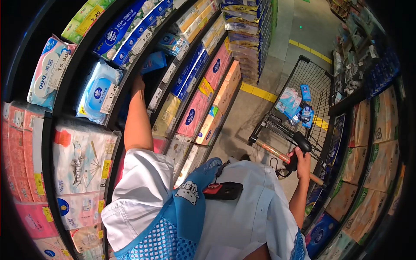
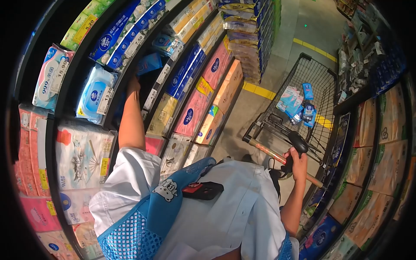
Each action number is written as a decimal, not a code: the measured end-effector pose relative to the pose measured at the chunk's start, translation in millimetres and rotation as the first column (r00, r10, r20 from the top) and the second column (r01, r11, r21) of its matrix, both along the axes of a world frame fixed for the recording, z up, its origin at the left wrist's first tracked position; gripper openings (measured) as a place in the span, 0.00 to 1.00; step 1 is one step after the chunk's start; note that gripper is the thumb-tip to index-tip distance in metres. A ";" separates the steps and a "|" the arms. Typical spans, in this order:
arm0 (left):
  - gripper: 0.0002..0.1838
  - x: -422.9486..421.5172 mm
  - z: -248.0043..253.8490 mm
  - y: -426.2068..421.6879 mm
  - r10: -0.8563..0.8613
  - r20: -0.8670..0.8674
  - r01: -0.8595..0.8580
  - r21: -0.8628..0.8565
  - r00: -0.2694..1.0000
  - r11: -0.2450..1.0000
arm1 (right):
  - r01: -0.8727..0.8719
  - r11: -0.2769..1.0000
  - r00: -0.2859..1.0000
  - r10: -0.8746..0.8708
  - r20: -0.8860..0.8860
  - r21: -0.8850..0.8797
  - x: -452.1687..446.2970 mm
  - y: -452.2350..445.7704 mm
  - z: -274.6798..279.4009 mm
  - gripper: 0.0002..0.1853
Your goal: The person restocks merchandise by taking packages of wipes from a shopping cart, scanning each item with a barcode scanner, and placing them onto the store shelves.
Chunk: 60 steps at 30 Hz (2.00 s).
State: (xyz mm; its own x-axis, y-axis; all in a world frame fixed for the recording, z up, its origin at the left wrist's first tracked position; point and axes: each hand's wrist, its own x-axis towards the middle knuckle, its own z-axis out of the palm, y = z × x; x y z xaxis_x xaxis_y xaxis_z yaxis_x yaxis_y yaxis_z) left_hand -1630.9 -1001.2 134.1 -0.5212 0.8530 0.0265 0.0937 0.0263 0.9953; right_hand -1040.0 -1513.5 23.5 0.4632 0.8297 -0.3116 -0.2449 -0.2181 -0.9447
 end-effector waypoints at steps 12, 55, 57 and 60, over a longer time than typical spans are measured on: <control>0.40 38.0 -19.3 42.1 0.315 -0.860 -0.065 0.316 0.401 0.946 | 0.011 1.000 0.999 -0.011 -0.052 -0.003 1.0 0.7 -1.4 0.15; 0.21 -1.7 -1.9 11.6 -0.193 0.054 0.201 -0.262 0.980 0.944 | 0.051 0.999 0.994 -0.050 -0.100 0.012 -1.6 -2.2 1.6 0.17; 0.20 1.5 3.6 11.6 -0.139 0.070 0.154 -0.325 0.988 0.933 | 0.069 0.997 0.990 -0.066 -0.128 0.016 -1.6 -3.1 1.5 0.17; 0.18 5.2 6.5 9.1 -0.111 0.150 0.147 -0.254 0.982 0.956 | 0.088 0.996 0.984 -0.084 -0.155 0.020 -1.2 -3.7 -0.5 0.17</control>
